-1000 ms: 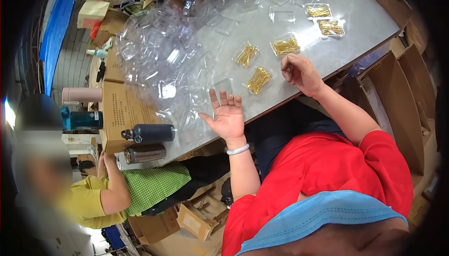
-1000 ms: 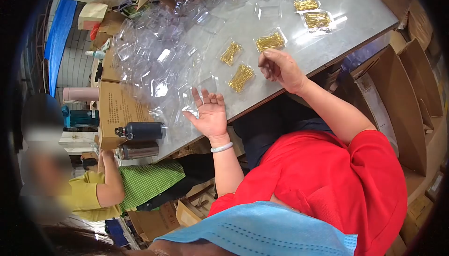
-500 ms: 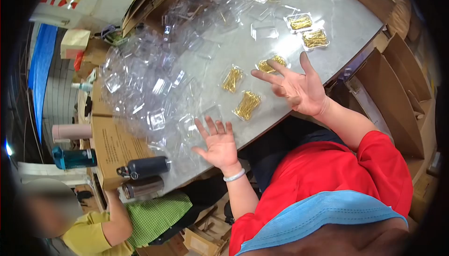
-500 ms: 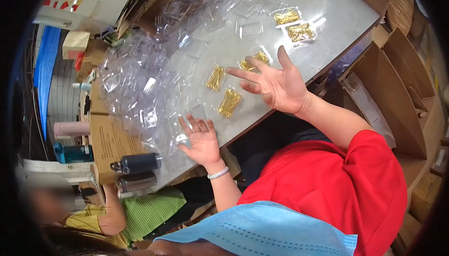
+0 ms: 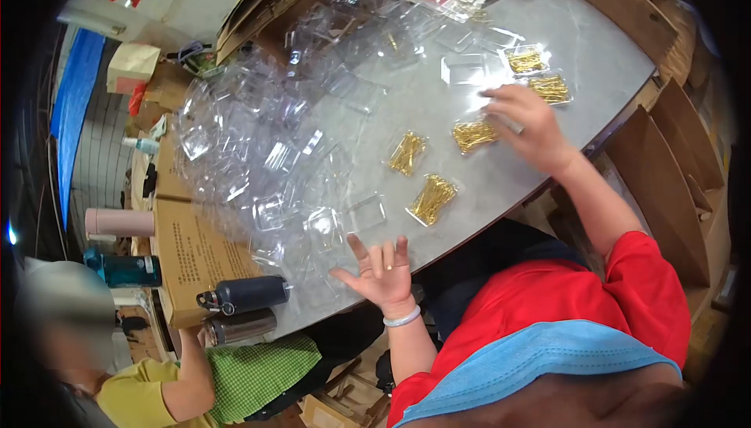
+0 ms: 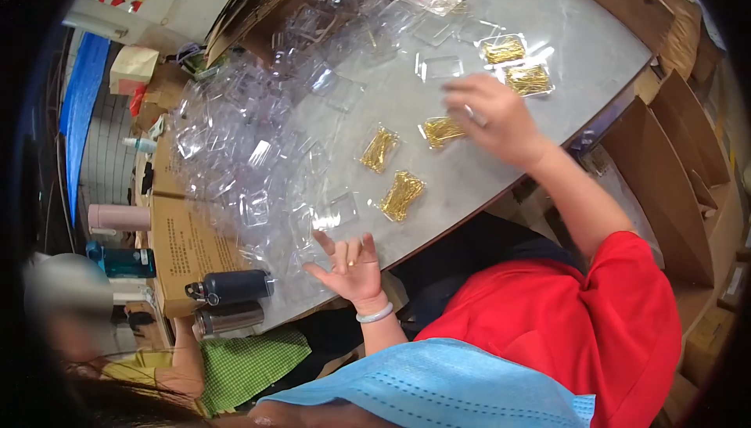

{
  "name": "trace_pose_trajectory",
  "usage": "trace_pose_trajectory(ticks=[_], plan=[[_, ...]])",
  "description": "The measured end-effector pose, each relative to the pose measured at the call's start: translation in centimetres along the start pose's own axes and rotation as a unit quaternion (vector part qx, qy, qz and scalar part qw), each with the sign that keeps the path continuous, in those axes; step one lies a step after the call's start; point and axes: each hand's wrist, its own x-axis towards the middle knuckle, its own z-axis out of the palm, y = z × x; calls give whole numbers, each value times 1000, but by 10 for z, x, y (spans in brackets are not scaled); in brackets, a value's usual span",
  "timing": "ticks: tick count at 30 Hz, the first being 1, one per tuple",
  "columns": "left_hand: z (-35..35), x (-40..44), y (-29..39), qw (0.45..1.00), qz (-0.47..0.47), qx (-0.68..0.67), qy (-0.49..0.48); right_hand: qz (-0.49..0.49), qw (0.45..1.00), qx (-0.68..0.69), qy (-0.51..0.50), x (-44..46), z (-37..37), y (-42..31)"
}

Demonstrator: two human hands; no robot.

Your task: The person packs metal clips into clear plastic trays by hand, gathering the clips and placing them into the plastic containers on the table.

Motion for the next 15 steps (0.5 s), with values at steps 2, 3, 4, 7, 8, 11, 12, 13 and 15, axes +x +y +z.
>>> trace_pose_trajectory(ticks=[2, 3, 4, 7, 8, 11, 12, 13, 15], plan=[[20, 4, -7, 992, 40, 3, 117, 62, 994, -82, 46, 13, -7, 10], [36, 12, -12, 979, 64, 4, 192, 58, 986, -150, 43, 15, -10, 18], [43, 17, -14, 971, 67, 22, 230, 52, 973, -219, 42, 16, -12, 28], [77, 46, -25, 887, 99, 94, 442, 62, 970, -230, 38, 22, -14, 33], [64, 35, -20, 930, 83, 60, 353, 75, 975, -204, 36, 22, -15, 30], [33, 8, -9, 982, 46, -20, 184, 55, 984, -171, 12, 22, -11, 30], [31, 6, -8, 983, 43, -14, 179, 48, 985, -168, 8, 23, -10, 31], [26, 3, -7, 984, 42, -7, 172, 43, 985, -167, 14, 24, -9, 29], [49, 16, -13, 933, 78, 48, 349, 27, 986, -164, 28, 26, -7, 21]])
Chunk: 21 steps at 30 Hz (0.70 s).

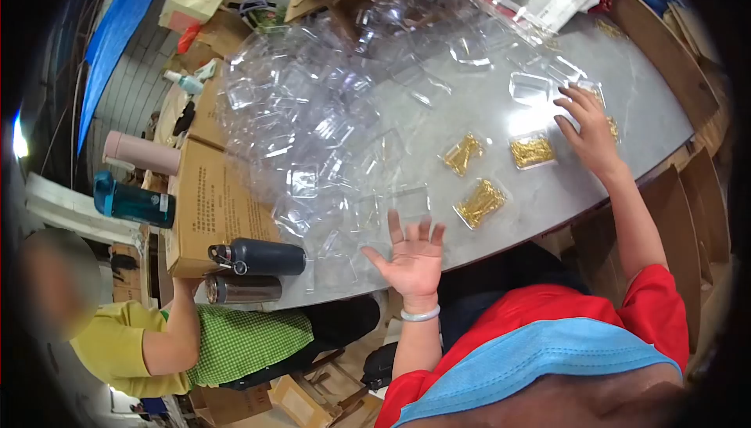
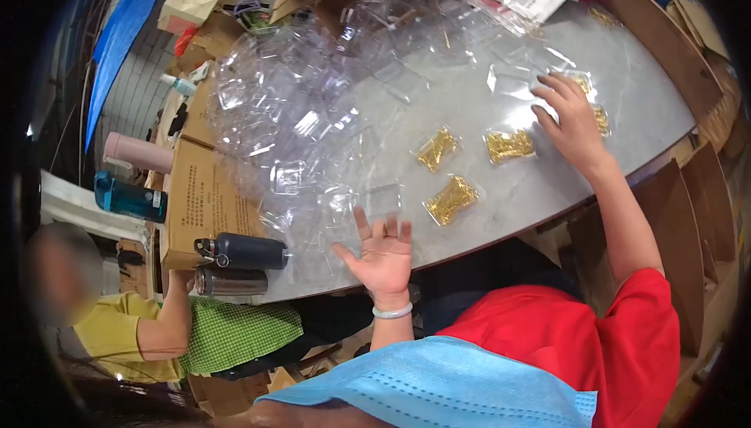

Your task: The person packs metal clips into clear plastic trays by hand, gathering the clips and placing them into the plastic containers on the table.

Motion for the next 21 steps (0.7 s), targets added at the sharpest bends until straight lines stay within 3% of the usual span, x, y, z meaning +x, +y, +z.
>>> trace_pose_trajectory(ticks=[4, 7, 10, 12, 15, 21], plan=[[27, 4, -3, 998, -7, -43, 35, -3, 999, 27, 23, 3, -1, -8], [-2, 7, 0, 992, -39, -32, -112, 29, 998, 51, 32, 9, -13, -14], [-13, 9, 3, 982, -64, -75, -159, 42, 998, 44, 15, 9, -25, 0], [-10, 6, 3, 986, -61, -70, -139, 26, 999, -27, 38, 3, -31, 15], [-9, 3, 2, 987, -54, -11, -152, 99, 992, -57, 57, -16, -37, 51], [-12, 4, 2, 985, -59, -10, -165, 126, 991, -35, 27, -27, -49, 96]])
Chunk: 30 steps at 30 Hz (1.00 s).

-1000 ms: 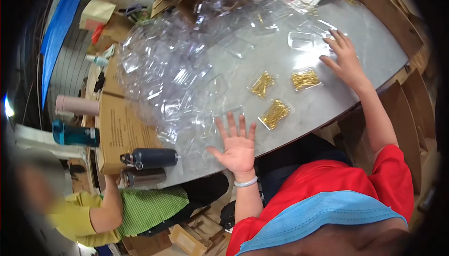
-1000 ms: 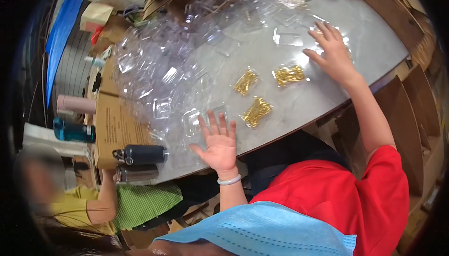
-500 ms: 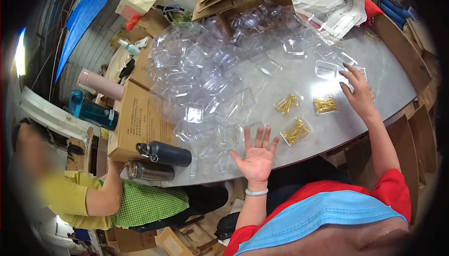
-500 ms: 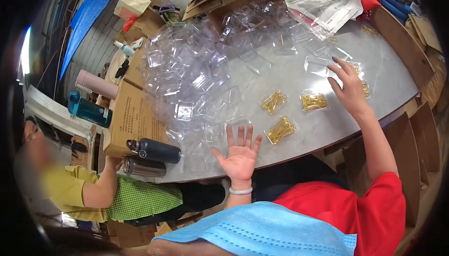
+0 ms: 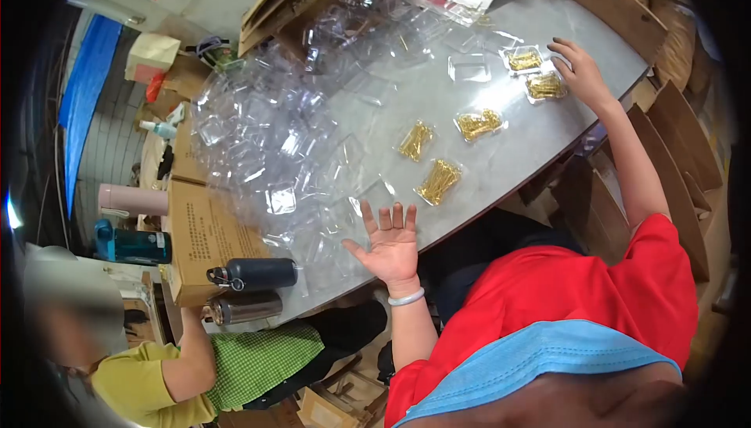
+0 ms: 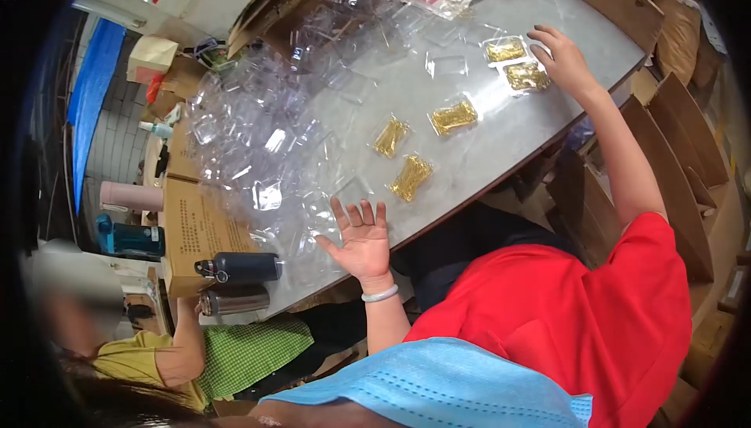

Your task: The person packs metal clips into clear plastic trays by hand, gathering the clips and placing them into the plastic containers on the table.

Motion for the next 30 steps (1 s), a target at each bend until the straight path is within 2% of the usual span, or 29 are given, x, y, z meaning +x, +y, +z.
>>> trace_pose_trajectory(ticks=[3, 6, 10, 13, 17, 20, 21, 24, 27, 30], plan=[[-2, -1, 1, 1000, -10, -30, -2, -29, 999, 14, -18, 27, 9, 3], [2, -1, -1, 1000, -6, -27, 3, 8, 993, 19, -112, 70, 22, -7], [4, -2, -2, 1000, -7, 17, 12, 57, 994, 4, -94, 128, 74, 17], [2, -1, -1, 999, -4, 21, 35, 136, 986, 38, -87, 165, 115, 37], [0, 1, 0, 998, -6, 28, 58, 199, 976, 4, -89, 195, 155, 58], [2, 0, 0, 997, -6, 27, 73, 227, 974, -10, 25, 207, 166, 52], [2, -1, 0, 997, -7, 27, 76, 236, 971, -16, 36, 208, 161, 43], [2, -1, 1, 996, -12, 28, 83, 228, 970, 5, -84, 209, 155, 28], [2, 0, 0, 996, -11, 12, 83, 218, 970, -10, -105, 214, 172, 32], [2, -1, 0, 997, -7, 21, 71, 252, 955, 86, -128, 217, 164, 29]])
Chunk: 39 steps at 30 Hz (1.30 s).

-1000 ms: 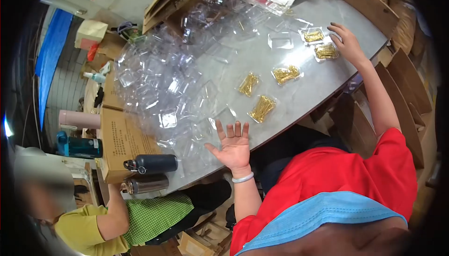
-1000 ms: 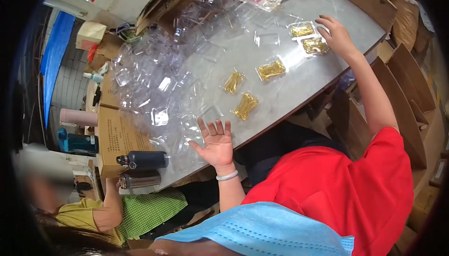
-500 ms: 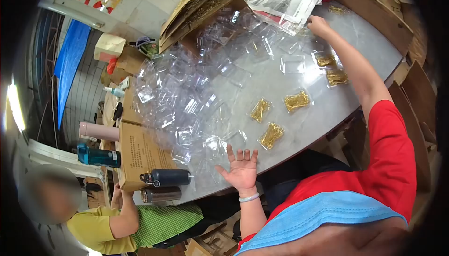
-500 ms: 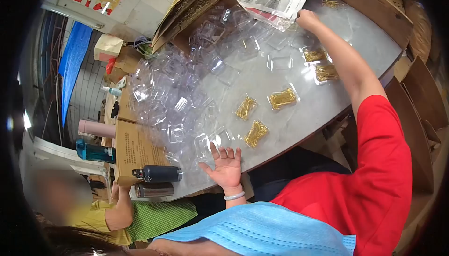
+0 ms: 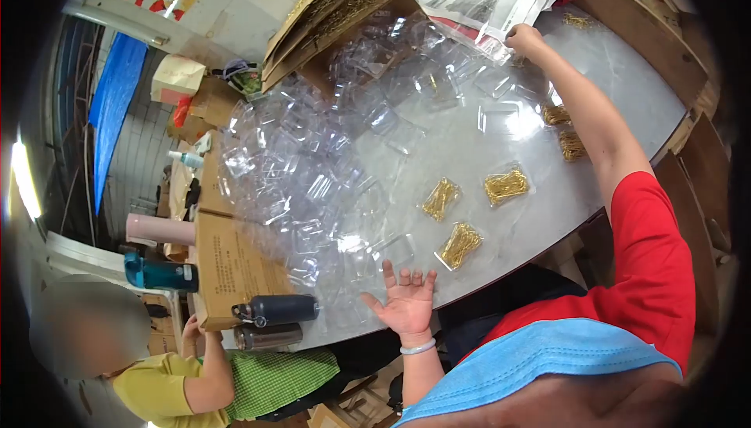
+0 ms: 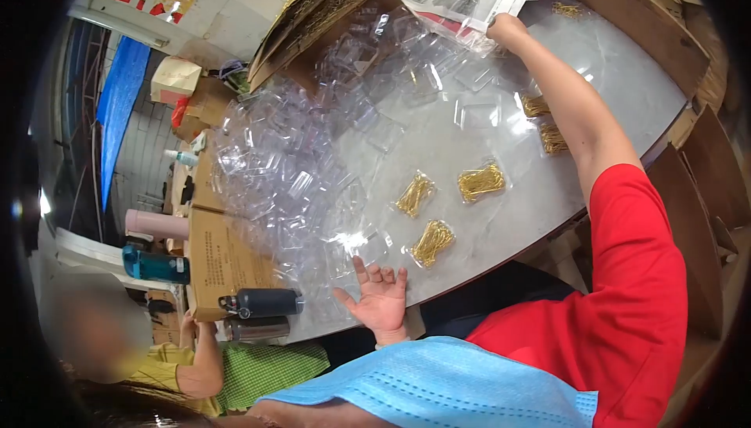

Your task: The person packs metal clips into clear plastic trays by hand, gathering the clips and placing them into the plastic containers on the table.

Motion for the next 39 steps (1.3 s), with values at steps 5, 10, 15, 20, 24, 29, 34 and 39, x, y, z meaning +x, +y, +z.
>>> trace_pose_trajectory(ticks=[5, 10, 15, 20, 24, 29, 34, 39], plan=[[3, -1, -1, 1000, 10, -9, 12, -31, 992, 107, -62, -19, -55, 20], [-3, -1, -1, 1000, 8, -17, -7, -21, 993, 80, -86, -47, -131, 68], [-3, -1, 0, 1000, -5, -7, -23, 33, 996, 3, -86, -72, -168, 107], [-4, -1, -3, 1000, 3, -11, -21, 32, 996, 60, -61, -78, -164, 117], [-4, -1, -1, 999, 0, 18, -39, 45, 992, 69, -98, -84, -154, 110], [-4, 0, -2, 999, 7, -11, -38, 21, 994, 63, -82, -83, -143, 114], [-3, -1, -2, 999, 4, -7, -39, 9, 997, 42, -65, -86, -142, 117], [-3, 0, -3, 999, 3, 1, -54, -40, 996, -1, -85, -97, -148, 118]])
